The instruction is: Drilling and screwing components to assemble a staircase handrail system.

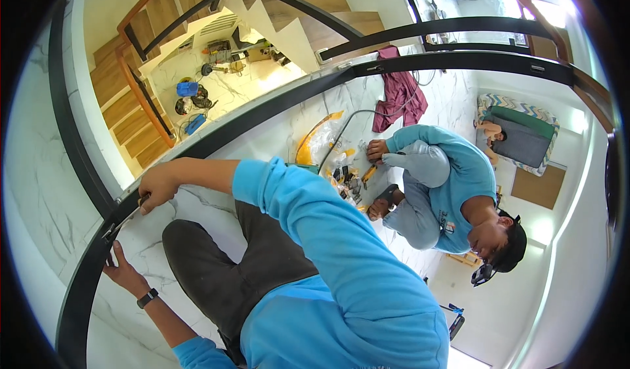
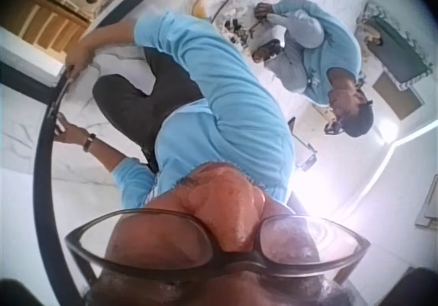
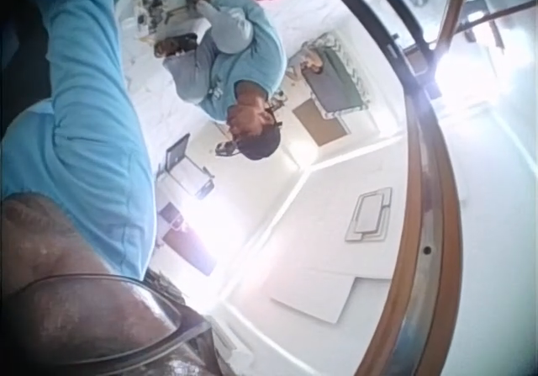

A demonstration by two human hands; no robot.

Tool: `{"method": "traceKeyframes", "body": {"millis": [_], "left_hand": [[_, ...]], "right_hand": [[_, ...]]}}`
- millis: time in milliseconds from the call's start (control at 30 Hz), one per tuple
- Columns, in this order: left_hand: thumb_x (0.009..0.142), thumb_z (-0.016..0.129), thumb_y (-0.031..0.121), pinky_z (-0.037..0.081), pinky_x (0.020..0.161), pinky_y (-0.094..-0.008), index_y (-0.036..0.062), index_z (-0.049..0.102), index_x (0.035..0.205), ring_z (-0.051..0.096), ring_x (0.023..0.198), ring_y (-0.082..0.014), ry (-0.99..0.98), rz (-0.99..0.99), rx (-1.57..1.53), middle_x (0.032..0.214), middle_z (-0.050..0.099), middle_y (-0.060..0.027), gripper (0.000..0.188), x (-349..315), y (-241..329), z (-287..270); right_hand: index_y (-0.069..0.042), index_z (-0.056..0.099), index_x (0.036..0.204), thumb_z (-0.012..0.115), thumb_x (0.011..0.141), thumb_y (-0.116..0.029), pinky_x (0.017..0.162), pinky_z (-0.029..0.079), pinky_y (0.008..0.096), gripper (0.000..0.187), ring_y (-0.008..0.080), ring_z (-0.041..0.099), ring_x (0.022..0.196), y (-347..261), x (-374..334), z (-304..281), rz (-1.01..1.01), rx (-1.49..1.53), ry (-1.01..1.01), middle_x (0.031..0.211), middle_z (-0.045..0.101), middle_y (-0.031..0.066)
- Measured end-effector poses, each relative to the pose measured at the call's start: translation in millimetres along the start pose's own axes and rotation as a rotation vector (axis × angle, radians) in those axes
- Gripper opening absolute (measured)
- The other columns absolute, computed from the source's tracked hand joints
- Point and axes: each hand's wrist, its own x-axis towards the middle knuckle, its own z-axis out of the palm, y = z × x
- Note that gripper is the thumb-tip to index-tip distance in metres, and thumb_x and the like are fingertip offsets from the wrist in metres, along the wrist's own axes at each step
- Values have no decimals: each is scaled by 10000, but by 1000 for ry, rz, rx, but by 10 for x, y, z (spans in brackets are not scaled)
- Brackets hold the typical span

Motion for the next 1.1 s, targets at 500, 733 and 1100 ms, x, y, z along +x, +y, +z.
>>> {"method": "traceKeyframes", "body": {"millis": [500,733,1100], "left_hand": [[950,699,201,478,963,-361,-71,667,1156,620,1011,-203,-78,40,130,1164,680,-153,343,330,-406,-162],[936,716,292,460,1001,-369,-76,649,1203,626,1082,-252,-65,54,295,1222,665,-194,459,336,-328,-188],[935,714,322,446,1033,-381,-83,621,1249,612,1146,-263,-68,24,234,1284,633,-205,521,312,-356,-185]], "right_hand": [[-40,748,1022,694,813,-530,787,537,415,536,333,701,903,82,187,-52,-166,-225,118,905,729,190],[-54,752,977,697,790,-551,745,536,458,533,353,699,843,100,-154,-182,-78,-322,238,861,728,154],[-18,630,1029,567,981,-408,654,514,398,398,272,634,700,387,-1212,841,3,228,567,777,645,121]]}}
